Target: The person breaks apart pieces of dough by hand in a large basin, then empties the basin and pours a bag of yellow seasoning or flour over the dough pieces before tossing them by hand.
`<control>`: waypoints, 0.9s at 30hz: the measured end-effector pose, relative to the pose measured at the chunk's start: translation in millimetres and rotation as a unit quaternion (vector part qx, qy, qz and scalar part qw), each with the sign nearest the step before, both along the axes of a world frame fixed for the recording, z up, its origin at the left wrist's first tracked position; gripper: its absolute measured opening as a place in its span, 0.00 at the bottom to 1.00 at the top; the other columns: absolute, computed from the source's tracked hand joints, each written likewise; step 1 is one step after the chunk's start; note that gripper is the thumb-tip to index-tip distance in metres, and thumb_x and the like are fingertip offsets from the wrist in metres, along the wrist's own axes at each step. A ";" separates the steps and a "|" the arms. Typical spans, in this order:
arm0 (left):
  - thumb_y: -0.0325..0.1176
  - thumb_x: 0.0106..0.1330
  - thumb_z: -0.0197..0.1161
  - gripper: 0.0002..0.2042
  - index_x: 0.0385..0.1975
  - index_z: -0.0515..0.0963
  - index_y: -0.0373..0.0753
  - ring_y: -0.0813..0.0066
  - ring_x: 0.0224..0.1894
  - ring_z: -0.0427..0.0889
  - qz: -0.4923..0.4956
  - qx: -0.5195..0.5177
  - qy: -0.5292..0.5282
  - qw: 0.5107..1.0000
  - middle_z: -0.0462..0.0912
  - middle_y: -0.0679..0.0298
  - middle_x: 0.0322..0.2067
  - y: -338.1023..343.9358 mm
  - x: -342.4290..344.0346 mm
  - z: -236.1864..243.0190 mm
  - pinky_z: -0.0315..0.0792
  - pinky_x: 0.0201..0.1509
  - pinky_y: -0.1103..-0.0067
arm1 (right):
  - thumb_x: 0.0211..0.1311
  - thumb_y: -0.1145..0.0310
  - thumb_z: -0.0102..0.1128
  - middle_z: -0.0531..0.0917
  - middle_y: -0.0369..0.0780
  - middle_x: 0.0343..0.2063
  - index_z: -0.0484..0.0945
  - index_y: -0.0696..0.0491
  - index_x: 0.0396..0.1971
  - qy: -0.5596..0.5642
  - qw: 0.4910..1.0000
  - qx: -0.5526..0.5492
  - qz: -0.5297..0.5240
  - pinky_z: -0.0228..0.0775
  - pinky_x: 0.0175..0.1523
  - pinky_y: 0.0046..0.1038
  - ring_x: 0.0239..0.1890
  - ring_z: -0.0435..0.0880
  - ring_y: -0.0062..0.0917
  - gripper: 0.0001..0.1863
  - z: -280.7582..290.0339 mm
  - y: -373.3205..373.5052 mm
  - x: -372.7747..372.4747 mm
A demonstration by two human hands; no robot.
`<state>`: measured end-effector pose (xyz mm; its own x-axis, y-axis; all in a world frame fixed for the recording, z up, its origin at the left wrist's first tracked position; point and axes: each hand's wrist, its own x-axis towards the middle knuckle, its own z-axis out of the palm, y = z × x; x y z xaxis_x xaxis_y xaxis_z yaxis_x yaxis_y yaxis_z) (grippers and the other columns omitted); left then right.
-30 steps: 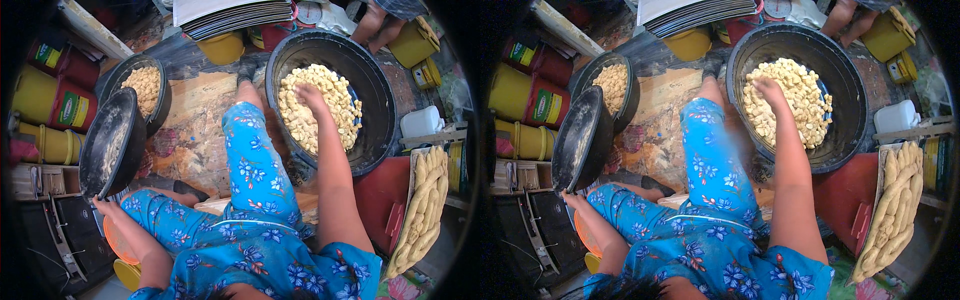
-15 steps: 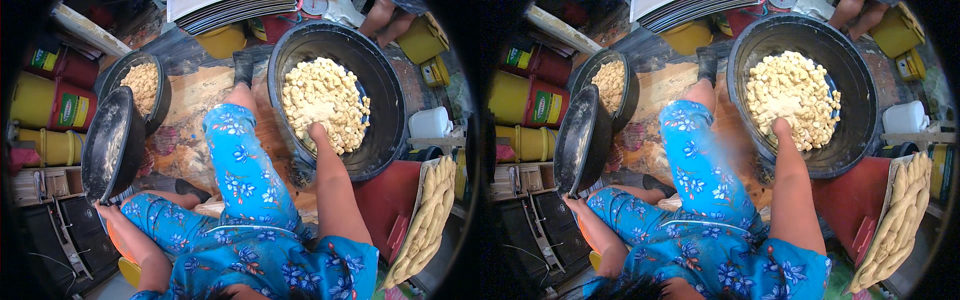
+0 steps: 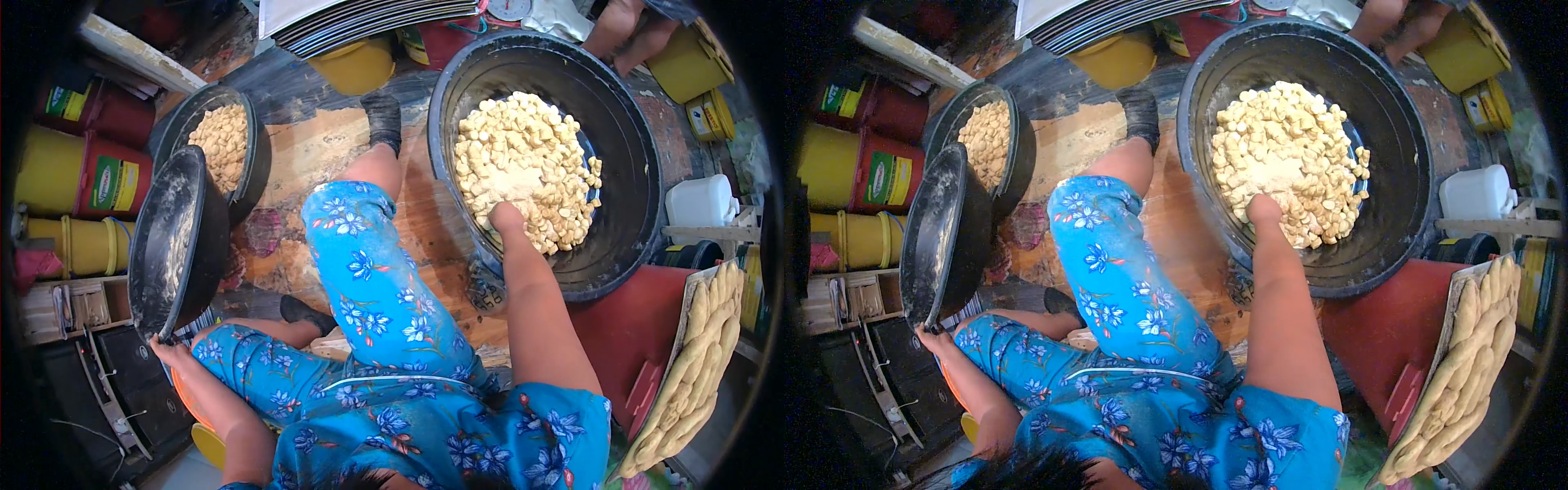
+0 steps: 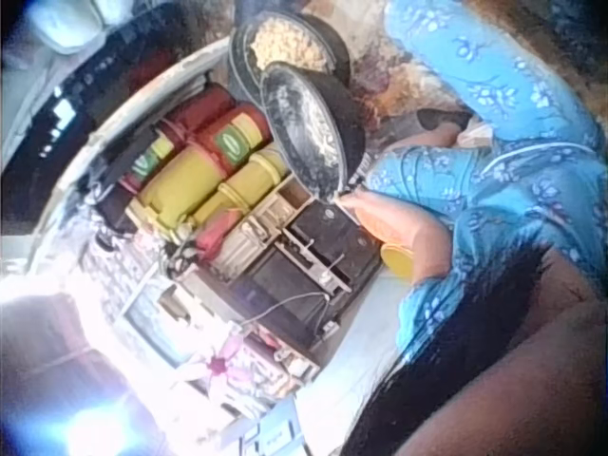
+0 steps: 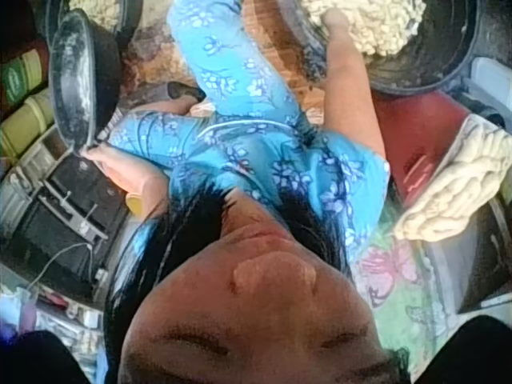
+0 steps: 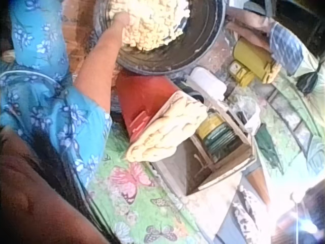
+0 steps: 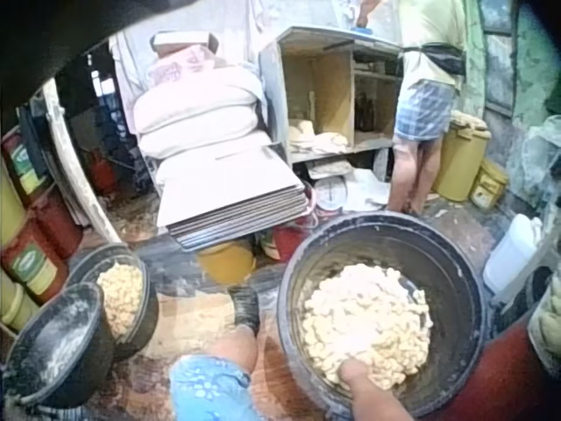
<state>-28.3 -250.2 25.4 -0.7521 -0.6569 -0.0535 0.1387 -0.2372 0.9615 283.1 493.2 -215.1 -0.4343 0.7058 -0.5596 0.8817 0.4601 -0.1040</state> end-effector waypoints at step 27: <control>0.38 0.52 0.57 0.14 0.37 0.69 0.42 0.73 0.41 0.70 -0.013 0.012 -0.024 1.000 0.72 0.65 0.38 0.2 0.3 -2.7 0.61 0.42 0.75 | 0.44 0.71 0.59 0.81 0.43 0.23 0.80 0.53 0.33 0.247 0.954 -0.053 -0.162 0.71 0.32 0.27 0.24 0.80 0.26 0.12 39.6 46.9 26.6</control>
